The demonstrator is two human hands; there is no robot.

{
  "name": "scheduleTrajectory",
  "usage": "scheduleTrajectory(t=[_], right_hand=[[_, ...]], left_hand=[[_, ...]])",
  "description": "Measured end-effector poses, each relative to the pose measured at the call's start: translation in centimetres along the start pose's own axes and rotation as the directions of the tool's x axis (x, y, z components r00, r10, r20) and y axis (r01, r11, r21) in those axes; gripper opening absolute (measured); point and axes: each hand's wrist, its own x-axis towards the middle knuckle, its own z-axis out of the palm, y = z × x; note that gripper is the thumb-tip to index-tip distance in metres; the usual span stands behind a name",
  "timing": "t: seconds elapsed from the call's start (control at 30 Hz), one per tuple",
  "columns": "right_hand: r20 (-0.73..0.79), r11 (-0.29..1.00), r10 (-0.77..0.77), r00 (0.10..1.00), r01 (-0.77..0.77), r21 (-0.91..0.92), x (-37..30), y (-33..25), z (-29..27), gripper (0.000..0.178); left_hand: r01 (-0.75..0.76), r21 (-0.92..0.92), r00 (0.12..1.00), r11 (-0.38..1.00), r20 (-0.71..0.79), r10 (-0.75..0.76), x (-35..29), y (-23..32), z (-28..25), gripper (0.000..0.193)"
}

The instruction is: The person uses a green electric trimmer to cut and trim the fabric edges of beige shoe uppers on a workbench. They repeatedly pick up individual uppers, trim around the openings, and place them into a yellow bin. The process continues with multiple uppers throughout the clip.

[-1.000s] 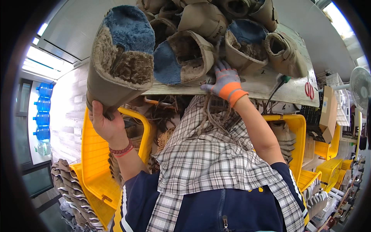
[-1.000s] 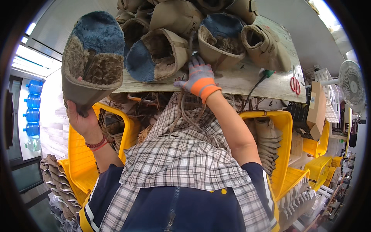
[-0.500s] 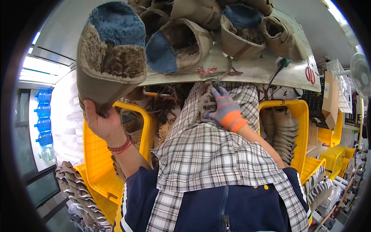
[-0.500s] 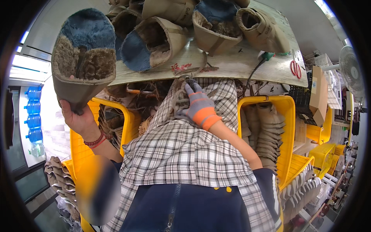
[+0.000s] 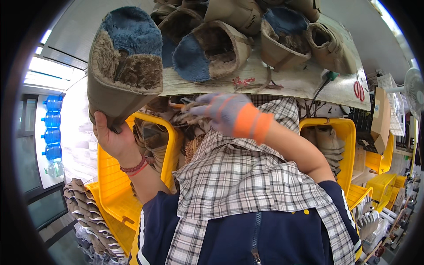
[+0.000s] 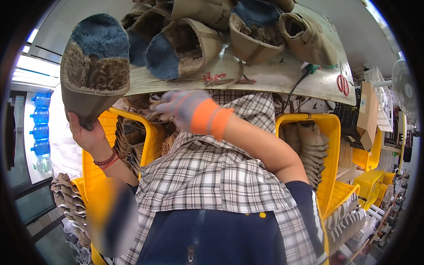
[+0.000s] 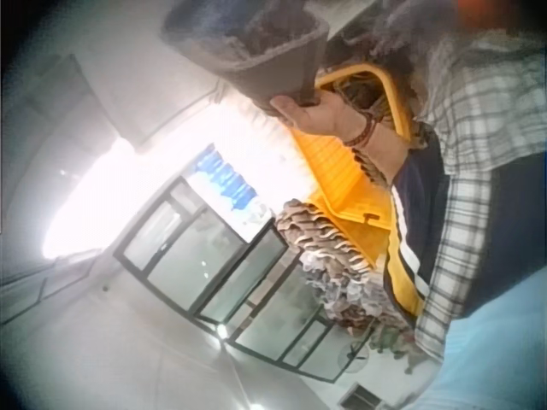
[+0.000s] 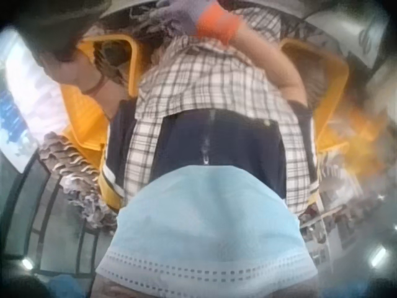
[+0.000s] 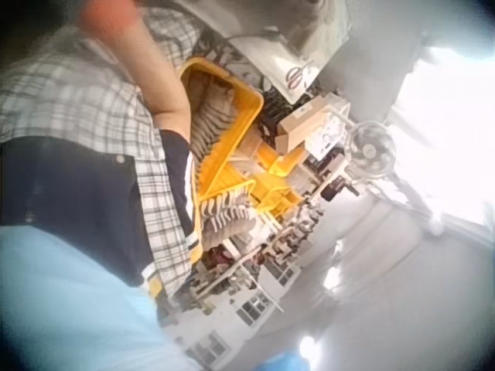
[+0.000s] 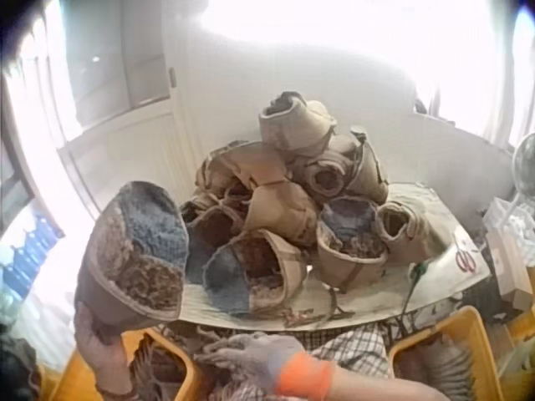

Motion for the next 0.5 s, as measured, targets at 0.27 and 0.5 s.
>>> scheduleTrajectory(t=[0.27,0.5], right_hand=[[-0.164,0.626,0.699,0.696,-0.706,-0.331,-6.6,10.5,2.2,0.035],[-0.016,0.937,0.326,0.945,-0.325,-0.128,-3.7,1.7,3.1,0.034]], left_hand=[[0.042,-0.089,0.999,0.995,0.020,-0.041,0.1,0.1,0.3,0.035],[0.293,-0.257,0.955,0.921,0.038,-0.294,0.7,0.0,3.5,0.038]])
